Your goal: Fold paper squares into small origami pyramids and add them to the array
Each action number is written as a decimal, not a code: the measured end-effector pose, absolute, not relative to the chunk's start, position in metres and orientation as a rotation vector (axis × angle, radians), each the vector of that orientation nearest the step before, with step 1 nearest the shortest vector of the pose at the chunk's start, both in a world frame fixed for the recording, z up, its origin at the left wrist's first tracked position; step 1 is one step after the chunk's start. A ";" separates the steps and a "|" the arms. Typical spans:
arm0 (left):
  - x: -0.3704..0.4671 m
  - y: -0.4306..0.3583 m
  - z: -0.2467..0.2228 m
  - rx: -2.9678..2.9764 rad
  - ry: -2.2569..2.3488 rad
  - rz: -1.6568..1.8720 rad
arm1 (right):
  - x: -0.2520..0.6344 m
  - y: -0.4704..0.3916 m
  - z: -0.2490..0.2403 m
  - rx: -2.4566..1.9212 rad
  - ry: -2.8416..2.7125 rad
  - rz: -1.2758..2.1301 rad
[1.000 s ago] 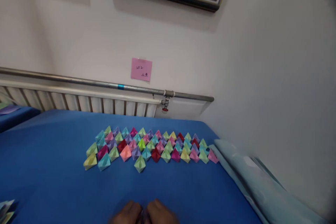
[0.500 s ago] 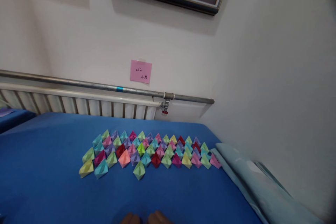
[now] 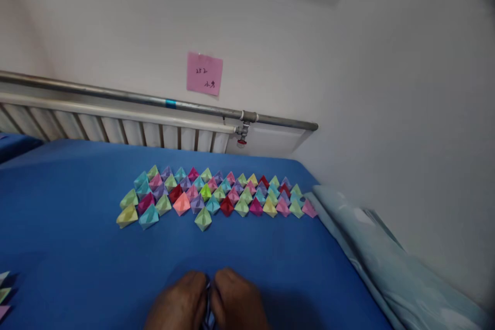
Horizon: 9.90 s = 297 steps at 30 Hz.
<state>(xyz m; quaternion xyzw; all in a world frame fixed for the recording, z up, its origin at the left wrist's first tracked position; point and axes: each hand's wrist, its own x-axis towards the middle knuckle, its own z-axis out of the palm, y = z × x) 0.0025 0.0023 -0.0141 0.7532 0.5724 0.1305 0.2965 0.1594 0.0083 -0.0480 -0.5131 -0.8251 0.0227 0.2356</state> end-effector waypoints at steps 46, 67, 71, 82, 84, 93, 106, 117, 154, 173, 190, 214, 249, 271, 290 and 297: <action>-0.029 -0.004 -0.004 2.139 1.493 0.509 | 0.166 -0.028 -0.017 -1.458 -1.944 0.435; -0.029 -0.002 0.000 2.086 1.461 0.491 | 0.171 -0.030 -0.016 -1.371 -1.923 0.579; -0.032 -0.004 0.001 2.033 1.430 0.555 | 0.169 -0.037 -0.011 -1.289 -2.021 0.667; -0.028 0.001 -0.012 1.868 1.499 0.865 | 0.161 -0.042 -0.013 -1.170 -2.121 0.526; -0.026 0.001 -0.014 1.833 1.528 0.916 | 0.161 -0.042 -0.012 -1.159 -2.132 0.490; -0.024 0.008 -0.017 1.672 1.523 1.016 | 0.159 -0.037 -0.013 -1.084 -2.068 0.374; 0.005 -0.037 -0.015 2.200 0.880 0.572 | 0.126 0.024 0.002 -1.082 -1.955 0.384; 0.015 -0.025 -0.036 2.394 0.699 0.446 | 0.057 0.091 -0.019 -1.135 -2.005 0.527; 0.017 -0.032 -0.032 2.397 0.798 0.454 | 0.052 0.106 -0.020 -1.103 -2.048 0.570; 0.016 -0.034 -0.031 2.385 0.821 0.455 | 0.051 0.106 -0.019 -1.084 -2.052 0.607; 0.018 -0.035 -0.041 2.417 0.837 0.457 | 0.058 0.080 -0.023 -1.109 -2.216 0.498; 0.013 -0.035 -0.038 2.350 0.804 0.520 | 0.061 0.086 -0.018 -1.273 -2.460 0.150; 0.000 -0.026 0.007 2.255 0.741 0.339 | 0.131 0.024 -0.010 -1.195 -2.123 0.563; -0.110 -0.078 0.008 2.162 1.824 1.462 | 0.153 -0.017 -0.016 -1.267 -2.188 0.333; -0.242 -0.113 0.004 1.399 2.676 1.082 | 0.148 -0.010 -0.009 -1.361 -2.178 0.411; -0.252 -0.123 0.000 1.094 2.518 1.449 | 0.147 -0.011 -0.005 -1.430 -2.161 0.428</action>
